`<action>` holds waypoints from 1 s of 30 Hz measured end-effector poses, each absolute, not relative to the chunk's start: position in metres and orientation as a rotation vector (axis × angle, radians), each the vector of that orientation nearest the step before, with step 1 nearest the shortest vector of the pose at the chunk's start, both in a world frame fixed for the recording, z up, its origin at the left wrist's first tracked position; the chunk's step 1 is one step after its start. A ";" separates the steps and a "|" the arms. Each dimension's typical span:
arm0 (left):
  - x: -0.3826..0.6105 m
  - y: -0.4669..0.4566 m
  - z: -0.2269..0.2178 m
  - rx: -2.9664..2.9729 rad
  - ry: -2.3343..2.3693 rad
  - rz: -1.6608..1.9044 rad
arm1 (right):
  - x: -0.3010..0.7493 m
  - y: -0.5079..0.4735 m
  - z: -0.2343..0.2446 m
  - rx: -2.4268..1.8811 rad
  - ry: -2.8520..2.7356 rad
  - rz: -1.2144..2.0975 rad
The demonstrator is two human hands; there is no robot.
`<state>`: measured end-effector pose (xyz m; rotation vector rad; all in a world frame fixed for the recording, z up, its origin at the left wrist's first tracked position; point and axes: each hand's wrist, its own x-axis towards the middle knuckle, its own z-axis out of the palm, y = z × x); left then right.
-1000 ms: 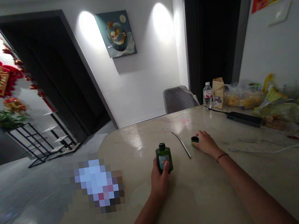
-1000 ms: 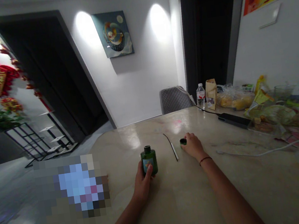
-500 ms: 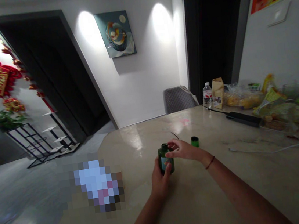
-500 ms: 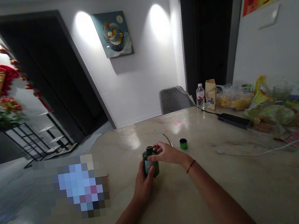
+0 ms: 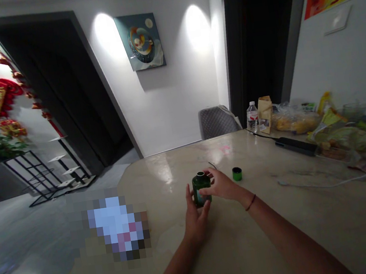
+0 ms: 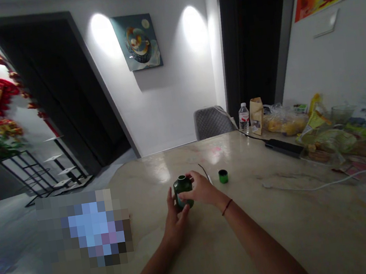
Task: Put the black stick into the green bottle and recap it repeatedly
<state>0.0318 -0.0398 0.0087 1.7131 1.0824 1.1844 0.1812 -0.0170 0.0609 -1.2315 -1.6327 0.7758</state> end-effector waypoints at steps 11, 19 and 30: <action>0.030 -0.034 0.001 1.572 1.208 1.136 | 0.186 0.001 0.018 -1.274 -1.513 0.589; 0.032 -0.034 0.006 1.625 1.279 1.055 | 0.192 0.005 0.013 -1.136 -1.513 0.806; 0.031 -0.029 0.000 1.729 1.312 1.013 | 0.246 0.000 0.037 -1.807 -1.711 0.601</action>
